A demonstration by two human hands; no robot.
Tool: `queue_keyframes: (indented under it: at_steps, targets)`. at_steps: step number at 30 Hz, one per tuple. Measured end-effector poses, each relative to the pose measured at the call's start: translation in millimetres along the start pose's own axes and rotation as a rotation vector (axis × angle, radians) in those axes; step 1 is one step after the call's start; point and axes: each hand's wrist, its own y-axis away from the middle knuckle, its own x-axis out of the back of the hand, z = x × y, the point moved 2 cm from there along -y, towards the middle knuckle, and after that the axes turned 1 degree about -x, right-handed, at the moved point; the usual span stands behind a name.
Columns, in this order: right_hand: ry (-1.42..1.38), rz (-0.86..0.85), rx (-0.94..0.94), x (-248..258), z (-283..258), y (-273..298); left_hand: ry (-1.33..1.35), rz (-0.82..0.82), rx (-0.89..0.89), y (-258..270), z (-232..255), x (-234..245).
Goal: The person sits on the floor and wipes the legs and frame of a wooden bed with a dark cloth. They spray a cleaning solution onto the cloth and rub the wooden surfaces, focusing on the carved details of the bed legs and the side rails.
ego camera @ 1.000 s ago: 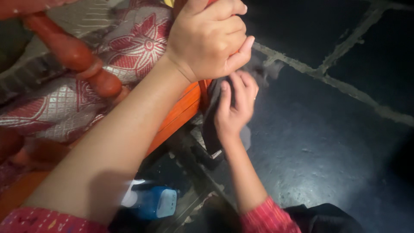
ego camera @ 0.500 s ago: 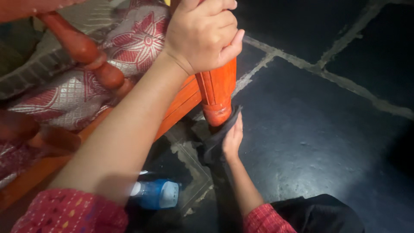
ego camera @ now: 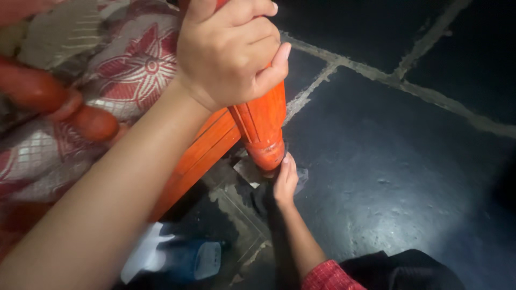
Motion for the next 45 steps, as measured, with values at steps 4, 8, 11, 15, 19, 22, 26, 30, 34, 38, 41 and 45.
queue_keyframes:
  at_steps: [4,8,11,15,19,22,26,30,34,38,41,45]
  targets:
    - [-0.158,-0.406,-0.284,10.0,39.1,-46.9,0.07,-0.053,0.081,14.1,6.5,-11.4]
    - [-0.294,-0.881,-0.551,-26.9,35.2,-114.6,0.089,-0.085,0.083,20.9,-2.9,-17.3]
    - [-0.358,-0.824,-0.579,-27.0,48.4,-111.7,0.103,-0.029,0.03,16.6,-3.9,-12.5]
    - [-0.193,-0.308,-0.46,-0.5,73.7,-70.7,0.044,0.007,-0.006,8.1,-4.8,-4.0]
    - [-0.03,-0.064,-0.455,-2.7,45.2,-34.4,0.022,-0.012,-0.005,3.9,-4.2,-1.3]
    - [-0.278,-0.008,-0.624,-4.9,15.1,8.9,0.007,-0.01,0.003,1.3,-2.0,-0.6]
    - [0.173,-0.054,-0.055,-9.1,-13.1,84.1,0.027,-0.028,0.011,1.9,0.4,-1.3]
    - [0.015,-0.05,-0.043,-5.9,-16.8,73.6,-0.028,-0.165,0.105,14.2,18.1,-22.7]
    - [-0.277,-0.226,-0.11,14.0,-19.7,23.0,-0.361,-0.974,-0.05,56.7,153.9,-64.4]
    - [-0.302,-0.34,-0.327,29.9,7.1,-12.6,-0.42,-1.34,-0.344,99.6,201.8,-102.1]
    - [-0.198,-0.308,-0.309,33.1,51.0,-23.6,-0.4,-1.402,-0.409,111.2,211.2,-126.7]
    - [-0.035,-0.477,-0.231,25.7,107.9,-71.9,-0.361,-1.519,-0.528,112.4,212.6,-160.2]
